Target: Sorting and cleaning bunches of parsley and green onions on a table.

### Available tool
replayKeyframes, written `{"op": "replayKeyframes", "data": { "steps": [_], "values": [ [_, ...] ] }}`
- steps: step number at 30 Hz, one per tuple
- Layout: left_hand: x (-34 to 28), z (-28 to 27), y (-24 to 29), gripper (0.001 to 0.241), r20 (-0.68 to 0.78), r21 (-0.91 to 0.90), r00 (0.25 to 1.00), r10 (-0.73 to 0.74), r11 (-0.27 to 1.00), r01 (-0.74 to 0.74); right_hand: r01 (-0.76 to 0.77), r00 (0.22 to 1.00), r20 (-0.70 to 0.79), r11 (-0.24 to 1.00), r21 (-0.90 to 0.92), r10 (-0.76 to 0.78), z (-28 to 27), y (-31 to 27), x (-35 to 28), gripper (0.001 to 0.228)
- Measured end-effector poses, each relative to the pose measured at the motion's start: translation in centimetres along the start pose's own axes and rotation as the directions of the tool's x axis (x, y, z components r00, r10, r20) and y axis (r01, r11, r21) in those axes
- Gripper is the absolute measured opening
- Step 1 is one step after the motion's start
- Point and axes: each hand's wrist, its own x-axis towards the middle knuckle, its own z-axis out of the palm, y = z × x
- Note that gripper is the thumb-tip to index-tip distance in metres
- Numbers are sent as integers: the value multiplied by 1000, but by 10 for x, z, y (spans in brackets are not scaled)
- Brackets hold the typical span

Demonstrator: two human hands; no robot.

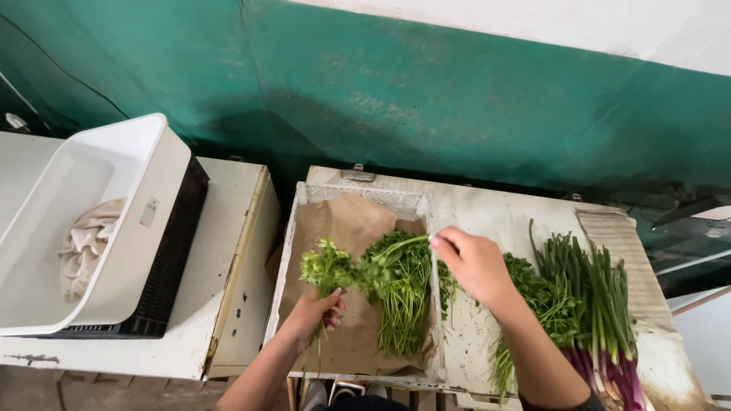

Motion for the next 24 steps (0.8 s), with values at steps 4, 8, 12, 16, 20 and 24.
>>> {"op": "replayKeyframes", "data": {
  "steps": [4,8,12,16,20,24],
  "values": [
    [-18,8,26,23,-76,-88,995,-70,994,64,-130,989,-56,982,141,138,18,26,23,23],
    [-19,2,23,25,-100,-119,994,-45,992,32,-122,977,-113,908,401,181,71,65,30,18],
    [-22,-1,22,25,-127,-146,991,-46,989,27,-227,938,-261,973,29,226,148,106,13,15],
    [-20,-7,15,29,-117,-111,992,-46,993,33,-150,952,-263,988,36,154,208,129,-23,15],
    [-19,-11,9,35,-89,-102,996,-23,995,14,-457,886,56,888,-52,459,238,131,-52,24],
    [-29,2,26,20,-155,-125,985,-81,990,61,-363,928,31,921,-143,371,261,149,-63,33]
  ]
}}
